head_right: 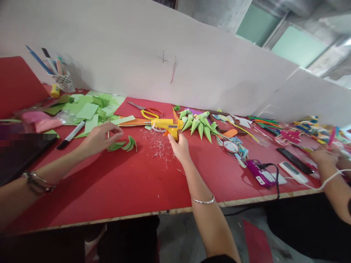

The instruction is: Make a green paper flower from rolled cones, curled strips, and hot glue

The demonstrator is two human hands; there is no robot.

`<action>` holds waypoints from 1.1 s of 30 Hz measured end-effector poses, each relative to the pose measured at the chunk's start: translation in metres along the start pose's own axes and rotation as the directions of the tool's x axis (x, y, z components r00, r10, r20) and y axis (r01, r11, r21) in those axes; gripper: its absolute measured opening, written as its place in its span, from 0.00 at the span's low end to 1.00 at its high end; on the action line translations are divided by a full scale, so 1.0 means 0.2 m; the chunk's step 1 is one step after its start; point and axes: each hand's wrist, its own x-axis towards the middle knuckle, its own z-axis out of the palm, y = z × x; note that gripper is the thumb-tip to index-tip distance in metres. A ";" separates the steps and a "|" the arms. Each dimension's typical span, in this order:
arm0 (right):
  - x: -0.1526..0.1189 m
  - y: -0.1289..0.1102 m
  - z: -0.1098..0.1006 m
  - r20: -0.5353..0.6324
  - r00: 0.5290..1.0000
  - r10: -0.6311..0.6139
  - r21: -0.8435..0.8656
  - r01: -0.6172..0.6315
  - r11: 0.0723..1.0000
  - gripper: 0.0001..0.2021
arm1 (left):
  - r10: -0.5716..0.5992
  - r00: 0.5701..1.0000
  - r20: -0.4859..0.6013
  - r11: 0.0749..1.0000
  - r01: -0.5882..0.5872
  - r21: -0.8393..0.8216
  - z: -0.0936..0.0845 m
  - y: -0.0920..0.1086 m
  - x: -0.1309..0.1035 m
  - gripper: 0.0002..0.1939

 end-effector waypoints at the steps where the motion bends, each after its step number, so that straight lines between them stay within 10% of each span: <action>1: 0.00 0.00 0.00 0.000 1.000 -0.002 -0.006 0.002 1.000 0.15 | -0.013 1.000 0.014 0.999 0.012 0.041 0.01 0.02 0.00 0.15; 8: -0.01 -0.03 -0.01 -0.015 1.000 0.010 0.017 -0.009 1.000 0.15 | -0.020 0.991 0.134 0.998 0.012 0.067 0.10 0.11 0.05 0.11; 13: -0.01 -0.04 -0.01 -0.008 1.000 -0.010 0.030 0.010 0.999 0.13 | 0.205 0.929 0.307 0.978 -0.180 -0.107 0.07 0.09 0.08 0.11; 19: -0.01 -0.03 0.00 -0.001 1.000 -0.011 0.032 0.011 0.999 0.12 | 0.131 0.975 0.182 0.967 -0.166 0.193 -0.01 0.10 0.03 0.16; 25: 0.00 -0.03 0.00 -0.006 1.000 -0.001 0.045 0.001 0.999 0.14 | 0.232 0.909 0.347 0.960 -0.271 0.067 0.01 0.09 0.03 0.09; 33: 0.00 -0.01 0.00 0.002 1.000 0.006 0.026 -0.006 1.000 0.14 | 0.184 0.969 0.162 0.962 -0.212 0.171 -0.01 0.06 -0.04 0.13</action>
